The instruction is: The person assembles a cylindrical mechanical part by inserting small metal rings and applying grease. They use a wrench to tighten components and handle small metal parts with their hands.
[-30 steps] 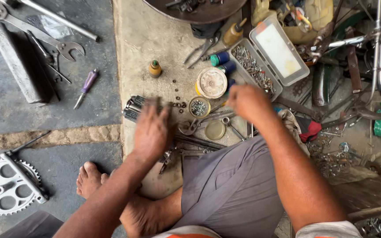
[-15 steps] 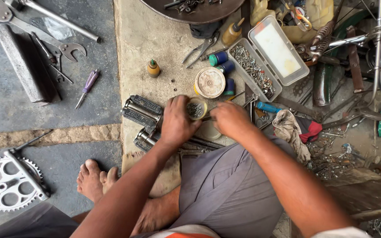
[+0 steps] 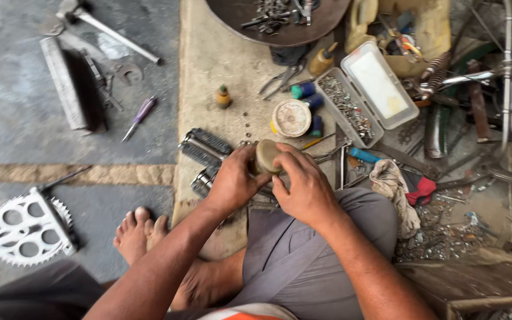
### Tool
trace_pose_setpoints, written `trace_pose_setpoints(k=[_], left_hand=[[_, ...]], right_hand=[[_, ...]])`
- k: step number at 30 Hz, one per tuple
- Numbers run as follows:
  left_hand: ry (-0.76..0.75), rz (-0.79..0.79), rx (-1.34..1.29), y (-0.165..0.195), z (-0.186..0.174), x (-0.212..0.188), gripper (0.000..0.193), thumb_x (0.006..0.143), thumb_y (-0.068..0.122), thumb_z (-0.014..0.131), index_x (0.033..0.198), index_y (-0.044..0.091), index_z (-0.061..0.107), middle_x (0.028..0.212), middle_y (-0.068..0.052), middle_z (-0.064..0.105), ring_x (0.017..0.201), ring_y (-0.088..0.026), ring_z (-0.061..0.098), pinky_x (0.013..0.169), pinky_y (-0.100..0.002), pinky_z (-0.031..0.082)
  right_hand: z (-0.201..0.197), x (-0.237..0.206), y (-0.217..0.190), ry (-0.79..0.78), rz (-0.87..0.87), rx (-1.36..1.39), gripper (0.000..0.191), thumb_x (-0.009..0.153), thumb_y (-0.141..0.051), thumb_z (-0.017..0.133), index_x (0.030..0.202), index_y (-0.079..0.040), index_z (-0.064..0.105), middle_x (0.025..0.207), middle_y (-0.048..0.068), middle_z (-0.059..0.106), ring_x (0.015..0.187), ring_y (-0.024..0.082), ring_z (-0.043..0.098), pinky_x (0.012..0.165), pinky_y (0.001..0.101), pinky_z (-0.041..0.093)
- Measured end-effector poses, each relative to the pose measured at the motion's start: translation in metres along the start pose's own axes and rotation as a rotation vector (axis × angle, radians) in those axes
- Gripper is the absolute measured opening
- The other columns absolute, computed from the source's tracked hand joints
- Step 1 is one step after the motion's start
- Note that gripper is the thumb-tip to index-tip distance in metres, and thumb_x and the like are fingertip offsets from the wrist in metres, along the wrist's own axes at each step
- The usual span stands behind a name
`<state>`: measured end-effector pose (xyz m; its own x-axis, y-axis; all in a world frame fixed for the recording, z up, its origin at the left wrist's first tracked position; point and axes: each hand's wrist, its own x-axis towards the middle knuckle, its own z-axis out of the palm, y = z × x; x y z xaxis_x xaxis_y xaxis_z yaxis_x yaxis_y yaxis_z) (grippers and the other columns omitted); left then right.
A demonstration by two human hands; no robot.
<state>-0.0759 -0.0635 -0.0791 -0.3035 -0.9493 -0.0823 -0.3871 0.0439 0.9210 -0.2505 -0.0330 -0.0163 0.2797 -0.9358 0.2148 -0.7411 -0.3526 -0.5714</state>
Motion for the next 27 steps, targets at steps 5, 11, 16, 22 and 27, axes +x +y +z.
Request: trace_pose_setpoints(k=[5, 11, 16, 22, 27], left_hand=[[0.052, 0.107, 0.075, 0.018, -0.011, 0.000, 0.062, 0.076, 0.022, 0.086, 0.129, -0.002, 0.063, 0.116, -0.022, 0.072, 0.107, -0.036, 0.071, 0.091, -0.041, 0.056], [-0.123, -0.043, -0.063, 0.048, -0.021, 0.012, 0.076, 0.079, 0.022, 0.084, 0.144, 0.007, 0.047, 0.116, -0.020, 0.074, 0.106, -0.030, 0.075, 0.092, -0.039, 0.058], [-0.108, 0.070, -0.037, 0.066, -0.026, 0.013, 0.085, 0.081, 0.021, 0.085, 0.152, 0.014, 0.040, 0.112, -0.021, 0.075, 0.108, -0.031, 0.073, 0.090, -0.040, 0.058], [-0.243, -0.086, -0.106, 0.082, -0.032, 0.017, 0.082, 0.080, 0.027, 0.082, 0.153, 0.021, 0.044, 0.098, -0.018, 0.078, 0.092, -0.030, 0.078, 0.083, -0.039, 0.060], [-0.248, -0.024, -0.044, 0.083, -0.033, 0.028, 0.085, 0.072, 0.032, 0.090, 0.146, 0.019, 0.050, 0.096, -0.017, 0.077, 0.094, -0.025, 0.076, 0.083, -0.039, 0.060]], right_hand=[[-0.003, -0.001, 0.004, 0.031, 0.025, 0.107, 0.045, 0.081, -0.013, 0.081, 0.119, -0.003, 0.061, 0.128, 0.020, 0.064, 0.120, 0.037, 0.063, 0.099, 0.0426, 0.052], [-0.007, -0.001, 0.022, 0.151, 0.048, 0.176, 0.040, 0.095, -0.009, 0.073, 0.134, -0.008, 0.066, 0.130, 0.015, 0.068, 0.123, 0.031, 0.066, 0.104, 0.0378, 0.053], [-0.009, -0.003, 0.029, 0.179, -0.026, 0.228, 0.039, 0.098, -0.006, 0.065, 0.136, -0.002, 0.062, 0.137, 0.017, 0.064, 0.131, 0.031, 0.062, 0.109, 0.0374, 0.050], [-0.011, -0.002, 0.039, 0.177, 0.010, 0.434, 0.038, 0.101, -0.012, 0.068, 0.138, -0.004, 0.063, 0.137, 0.016, 0.064, 0.129, 0.027, 0.064, 0.106, 0.0349, 0.055], [-0.018, -0.006, 0.040, 0.153, 0.062, 0.452, 0.038, 0.106, -0.021, 0.061, 0.141, -0.005, 0.060, 0.138, 0.013, 0.066, 0.126, 0.024, 0.066, 0.104, 0.0336, 0.054]])
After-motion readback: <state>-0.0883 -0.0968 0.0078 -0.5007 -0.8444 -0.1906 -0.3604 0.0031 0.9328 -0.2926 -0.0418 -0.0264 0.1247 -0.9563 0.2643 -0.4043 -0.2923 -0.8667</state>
